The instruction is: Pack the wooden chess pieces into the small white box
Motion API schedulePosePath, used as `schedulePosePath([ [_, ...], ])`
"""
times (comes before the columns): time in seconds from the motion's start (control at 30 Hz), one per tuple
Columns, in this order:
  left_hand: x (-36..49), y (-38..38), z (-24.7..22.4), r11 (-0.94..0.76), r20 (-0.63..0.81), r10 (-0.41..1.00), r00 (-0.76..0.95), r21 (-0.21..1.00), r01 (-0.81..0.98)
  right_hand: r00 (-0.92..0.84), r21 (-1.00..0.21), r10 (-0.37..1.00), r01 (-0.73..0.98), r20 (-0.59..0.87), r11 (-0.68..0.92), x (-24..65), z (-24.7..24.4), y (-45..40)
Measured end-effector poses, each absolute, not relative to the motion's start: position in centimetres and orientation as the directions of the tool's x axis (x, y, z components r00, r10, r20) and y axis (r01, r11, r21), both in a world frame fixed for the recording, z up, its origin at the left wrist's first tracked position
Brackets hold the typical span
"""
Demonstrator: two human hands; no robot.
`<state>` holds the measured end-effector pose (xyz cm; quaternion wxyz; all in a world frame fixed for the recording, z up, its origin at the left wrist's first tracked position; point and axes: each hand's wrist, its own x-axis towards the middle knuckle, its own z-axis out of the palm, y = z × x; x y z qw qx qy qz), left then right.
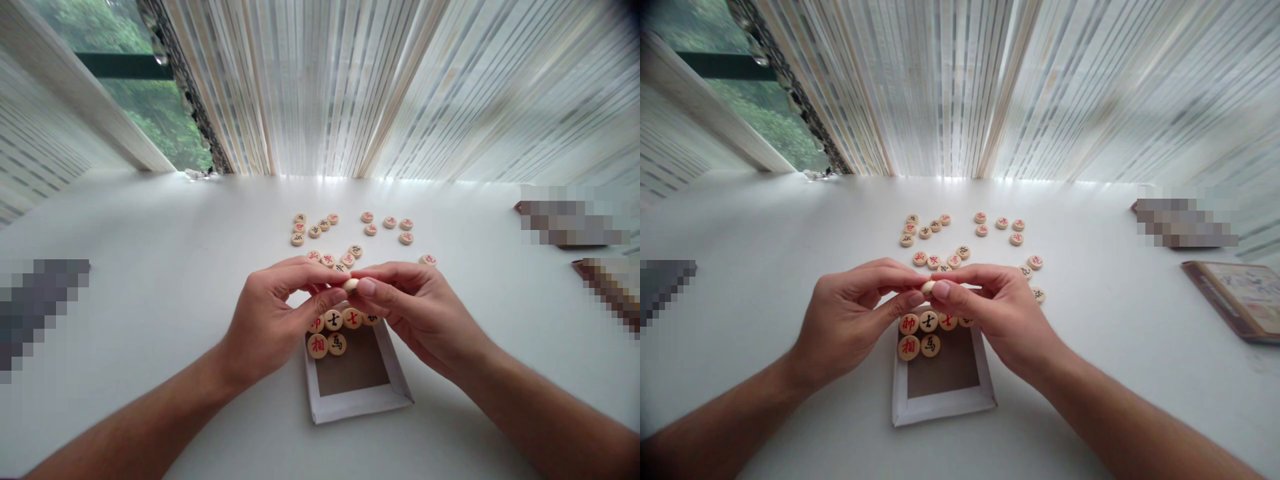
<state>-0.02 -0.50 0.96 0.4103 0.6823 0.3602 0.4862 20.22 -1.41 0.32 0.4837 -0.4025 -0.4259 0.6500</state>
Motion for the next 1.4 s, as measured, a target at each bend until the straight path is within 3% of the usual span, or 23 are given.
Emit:
schedulePosePath([
  [0.37,0.02,-0.45,0.71,-0.222,0.242,0.931,0.274,0.97,-0.1,-0.318,-0.872,0.932,-0.39,-0.174,-0.296,20.17,1.01,-1.19],
  [0.93,0.14,-0.89,1.54,-0.09,0.127,0.949,0.288,0.986,-0.141,-0.255,-0.891,0.959,-0.399,-0.12,-0.218,19.88,0.96,-1.61],
  [1.4,0.18,-0.75,0.7,-0.294,0.302,0.904,0.302,0.953,-0.075,-0.259,-0.931,0.962,-0.323,-0.085,-0.169,20.27,0.33,-1.42],
])
